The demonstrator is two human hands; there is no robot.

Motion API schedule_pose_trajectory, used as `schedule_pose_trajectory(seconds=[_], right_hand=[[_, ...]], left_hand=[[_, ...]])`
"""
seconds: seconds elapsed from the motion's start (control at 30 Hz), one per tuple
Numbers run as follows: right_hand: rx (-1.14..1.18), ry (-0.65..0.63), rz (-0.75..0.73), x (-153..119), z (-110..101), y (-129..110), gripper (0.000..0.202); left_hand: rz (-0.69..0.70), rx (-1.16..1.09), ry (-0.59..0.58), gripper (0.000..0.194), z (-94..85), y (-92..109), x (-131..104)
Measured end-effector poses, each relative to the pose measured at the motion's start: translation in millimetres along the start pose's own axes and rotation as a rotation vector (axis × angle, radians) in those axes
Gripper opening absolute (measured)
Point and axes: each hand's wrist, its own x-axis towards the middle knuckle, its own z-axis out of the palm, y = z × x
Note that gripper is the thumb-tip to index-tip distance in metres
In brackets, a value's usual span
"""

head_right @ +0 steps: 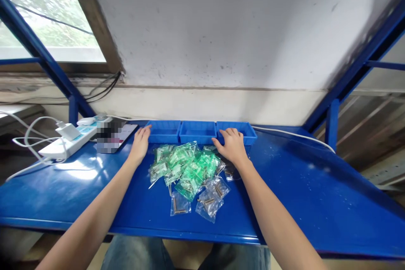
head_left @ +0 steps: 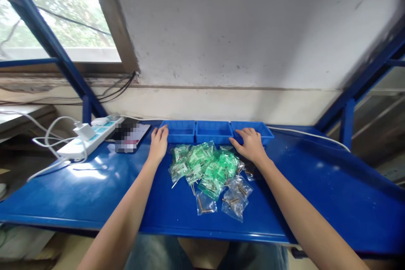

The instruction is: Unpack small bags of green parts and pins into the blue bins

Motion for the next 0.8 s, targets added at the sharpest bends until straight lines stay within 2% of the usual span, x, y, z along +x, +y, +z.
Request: schedule_pose_trajectory(seconds=[0.1,0.17,0.23,0.37,0.43,0.5,0.63,0.8], right_hand=[[0.027,0.067,0.017,-0.3,-3.7,-5.4,0.042],[0.057,0.107,0.013,-0.7,-8.4,-10.9,0.041],[0.099,0.134,-0.004,-1.6,-13.9,-18.9,0.037],[0.208,0.152,-0.044,-4.8,-24.5,-41.5,0.030],[0.269,0.147,-0.052,-7.1,-28.6,-52.8,0.028],[0.334,0.132,-0.051,-9.3,-31.7,-62.0,0.026],[0.482,0.085,0.005,-7.2,-33.9,-77.1,0.023],[0.769,-0.060,0.171,17.1,-20.9,-108.2,0.032]], left_hand=[[-0.004,0.028,0.154,0.040,-6.7,7.0,-2.8],[0.033,0.037,0.160,0.036,-13.6,12.3,-4.4],[0.098,0.033,0.041,0.031,-19.7,16.8,-6.6],[0.248,0.032,-0.321,0.022,-23.0,19.5,-11.7],[0.292,0.044,-0.422,0.020,-22.8,18.0,-13.5],[0.318,0.049,-0.460,0.017,-23.8,16.8,-14.3],[0.370,0.018,-0.399,0.012,-26.5,27.4,-13.6],[0.467,-0.036,-0.185,0.017,-9.2,74.2,-13.2]])
